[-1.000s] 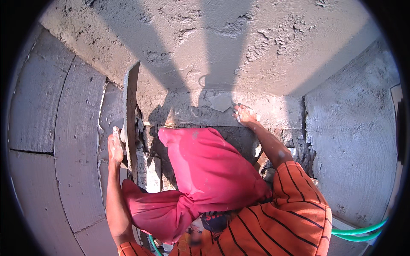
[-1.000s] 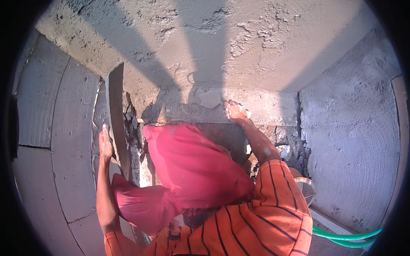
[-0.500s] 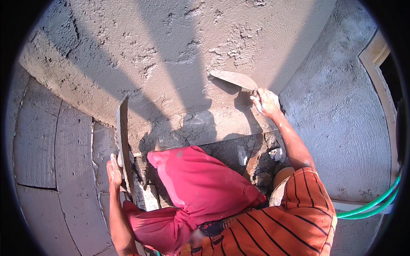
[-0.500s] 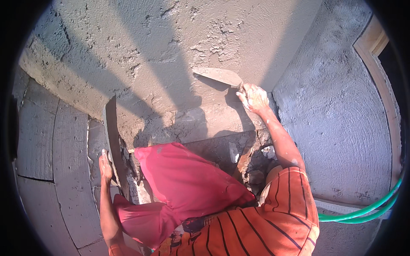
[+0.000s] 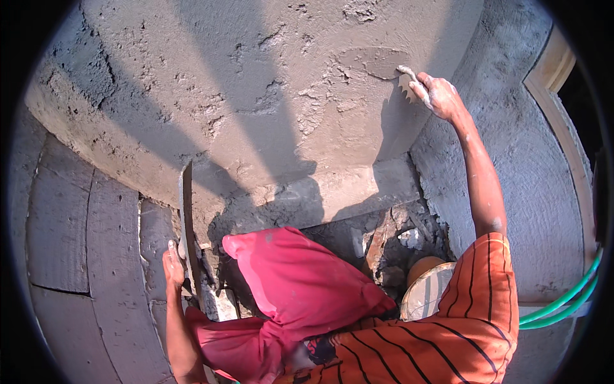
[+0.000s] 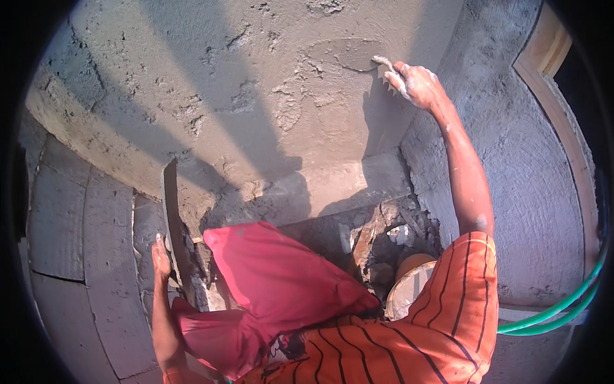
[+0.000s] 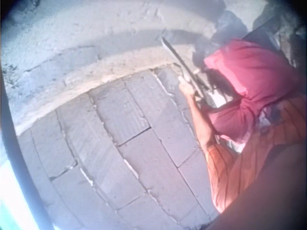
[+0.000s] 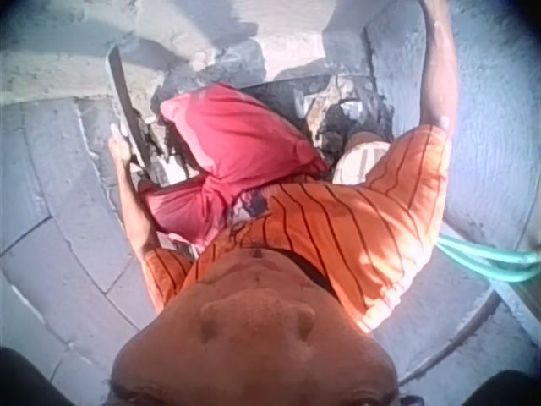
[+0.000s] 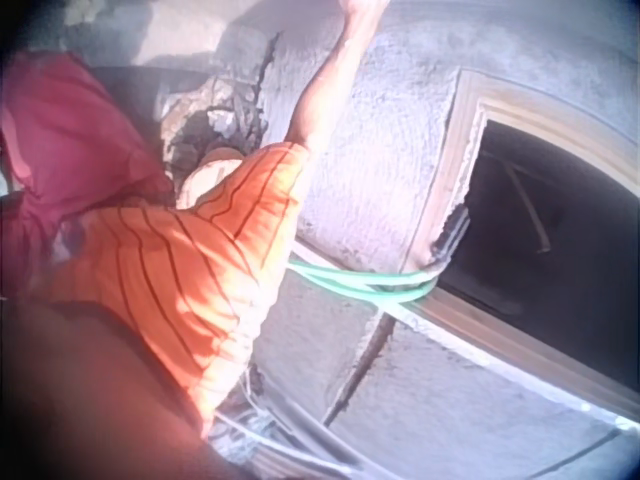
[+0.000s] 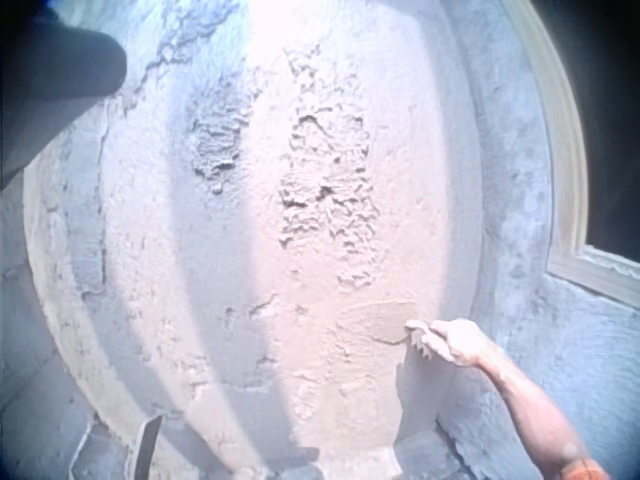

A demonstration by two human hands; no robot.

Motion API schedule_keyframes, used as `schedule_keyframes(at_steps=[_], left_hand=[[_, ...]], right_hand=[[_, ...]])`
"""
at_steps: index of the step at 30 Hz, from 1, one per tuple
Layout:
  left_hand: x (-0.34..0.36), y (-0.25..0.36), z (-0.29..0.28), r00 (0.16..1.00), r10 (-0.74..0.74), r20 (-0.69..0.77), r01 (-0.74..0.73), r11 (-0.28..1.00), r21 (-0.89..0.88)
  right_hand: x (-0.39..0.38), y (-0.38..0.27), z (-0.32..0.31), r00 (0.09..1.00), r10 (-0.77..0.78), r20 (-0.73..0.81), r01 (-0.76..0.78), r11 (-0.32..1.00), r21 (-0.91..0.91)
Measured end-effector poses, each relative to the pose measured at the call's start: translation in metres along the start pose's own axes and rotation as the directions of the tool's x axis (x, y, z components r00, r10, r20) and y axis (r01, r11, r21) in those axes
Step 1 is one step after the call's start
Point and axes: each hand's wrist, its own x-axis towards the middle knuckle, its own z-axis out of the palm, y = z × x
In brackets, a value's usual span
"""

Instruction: The person applies plaster to a wall using a trowel and a hawk. They scoop the plaster from the hawk and spread it onto the wall surface, smoothing it out with the trowel.

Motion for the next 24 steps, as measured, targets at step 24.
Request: schedule_keyframes(at_steps=[24], left_hand=[[-0.044, -0.021, -0.041, 0.991, -0.134, -0.004, 0.134, 0.99, -0.051]], right_hand=[[-0.223, -0.18, 0.307, 0.593, -0.262, 0.761, 0.049, 0.956, 0.291]])
